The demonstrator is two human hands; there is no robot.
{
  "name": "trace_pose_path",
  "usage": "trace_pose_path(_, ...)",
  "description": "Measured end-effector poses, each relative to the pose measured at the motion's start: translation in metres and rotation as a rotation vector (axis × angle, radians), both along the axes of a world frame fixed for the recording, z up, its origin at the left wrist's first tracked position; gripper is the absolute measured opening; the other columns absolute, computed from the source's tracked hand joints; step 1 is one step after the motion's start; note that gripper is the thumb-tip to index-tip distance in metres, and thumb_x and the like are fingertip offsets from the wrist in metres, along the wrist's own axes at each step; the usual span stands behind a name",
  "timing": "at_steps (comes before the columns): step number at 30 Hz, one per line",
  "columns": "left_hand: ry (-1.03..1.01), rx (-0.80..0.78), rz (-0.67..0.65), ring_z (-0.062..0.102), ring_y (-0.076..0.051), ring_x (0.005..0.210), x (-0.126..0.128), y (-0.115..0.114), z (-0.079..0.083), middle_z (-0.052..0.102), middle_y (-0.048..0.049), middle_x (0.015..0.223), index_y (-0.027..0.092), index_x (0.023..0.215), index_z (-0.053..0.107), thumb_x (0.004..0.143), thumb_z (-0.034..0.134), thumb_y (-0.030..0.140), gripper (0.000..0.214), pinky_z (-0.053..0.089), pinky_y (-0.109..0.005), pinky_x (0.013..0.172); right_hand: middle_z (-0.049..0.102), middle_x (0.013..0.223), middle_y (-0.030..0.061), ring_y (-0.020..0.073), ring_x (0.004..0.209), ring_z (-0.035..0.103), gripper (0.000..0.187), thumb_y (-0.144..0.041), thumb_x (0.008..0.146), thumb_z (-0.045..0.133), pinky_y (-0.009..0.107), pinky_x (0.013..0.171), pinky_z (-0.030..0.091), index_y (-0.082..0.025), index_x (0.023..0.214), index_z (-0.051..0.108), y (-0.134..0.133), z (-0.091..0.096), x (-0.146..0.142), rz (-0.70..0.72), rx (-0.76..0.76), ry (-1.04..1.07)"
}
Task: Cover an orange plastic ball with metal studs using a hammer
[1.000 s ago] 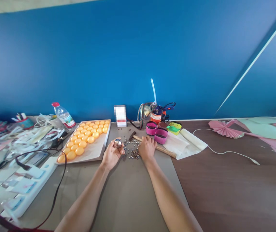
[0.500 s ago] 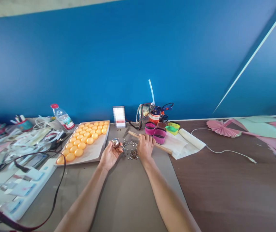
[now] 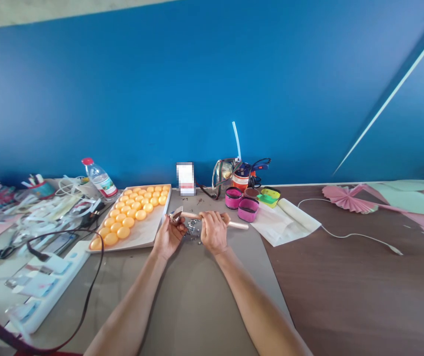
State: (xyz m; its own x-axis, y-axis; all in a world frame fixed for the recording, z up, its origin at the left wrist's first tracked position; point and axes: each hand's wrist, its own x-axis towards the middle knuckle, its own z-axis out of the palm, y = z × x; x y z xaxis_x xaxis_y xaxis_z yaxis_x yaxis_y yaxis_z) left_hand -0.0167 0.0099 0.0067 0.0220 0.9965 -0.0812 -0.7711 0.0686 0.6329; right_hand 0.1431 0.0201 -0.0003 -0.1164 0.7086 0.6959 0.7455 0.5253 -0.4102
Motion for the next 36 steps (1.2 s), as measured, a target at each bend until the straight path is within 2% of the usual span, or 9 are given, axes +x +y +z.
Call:
trace_pose_path(4,-0.007,-0.002,0.008,0.052,-0.009,0.053,0.0013,-0.0004,0.0012,0.062,-0.0047,0.071,0.014,0.074,0.059,0.079,0.056,0.045,0.032,0.045,-0.025,0.059,0.061,0.093,0.0074,0.0184,0.086,0.052,0.027,-0.016,0.088,0.033,0.035,0.082,0.025,-0.018,0.1,0.056,-0.0005,0.0028,-0.0003,-0.058,0.023,0.077)
trace_pose_path(9,-0.01,-0.01,-0.007,0.05,-0.01,0.053,0.0012,-0.0015,0.0036,0.059,-0.0036,0.067,0.014,0.075,0.059,0.08,0.055,0.045,0.031,0.043,-0.025,0.057,0.062,0.091,0.0061,0.0182,0.086,0.052,0.024,-0.017,0.087,0.035,0.035,0.082,0.024,-0.019,0.097,0.057,-0.002,0.0035,-0.004,0.003,-0.019,0.002)
trace_pose_path(13,-0.034,0.035,0.011,0.049,-0.009,0.053,-0.001,-0.0011,0.0034,0.058,-0.0029,0.069,0.015,0.068,0.055,0.079,0.056,0.046,0.033,0.043,-0.025,0.057,0.061,0.095,0.0067,0.0183,0.088,0.051,0.026,-0.016,0.087,0.035,0.035,0.083,0.024,-0.019,0.1,0.057,-0.0022,0.0032,-0.0042,-0.044,0.007,0.045)
trace_pose_path(26,-0.009,0.029,-0.06,0.044,-0.009,0.052,-0.0006,-0.0024,0.0047,0.053,-0.0023,0.067,0.015,0.069,0.052,0.081,0.05,0.051,0.037,0.041,-0.026,0.056,0.061,0.093,0.0067,0.0189,0.086,0.05,0.025,-0.016,0.088,0.034,0.035,0.082,0.023,-0.019,0.099,0.057,0.0001,0.0006,-0.0041,-0.056,-0.019,0.037)
trace_pose_path(32,-0.064,0.041,-0.096,0.043,-0.009,0.052,-0.0003,-0.0029,0.0051,0.051,-0.0019,0.068,0.016,0.071,0.053,0.081,0.05,0.05,0.035,0.04,-0.026,0.056,0.061,0.095,0.0073,0.0191,0.088,0.05,0.026,-0.017,0.089,0.032,0.035,0.08,0.024,-0.019,0.1,0.056,0.0008,0.0003,-0.003,-0.085,0.029,0.088)
trace_pose_path(36,-0.046,0.035,-0.097,0.042,-0.009,0.05,-0.0014,-0.0037,0.0062,0.051,-0.0016,0.066,0.016,0.068,0.051,0.081,0.05,0.05,0.037,0.04,-0.026,0.055,0.061,0.094,0.0063,0.019,0.086,0.05,0.024,-0.017,0.088,0.035,0.035,0.08,0.024,-0.02,0.099,0.056,0.002,-0.0022,-0.004,-0.063,0.006,0.042)
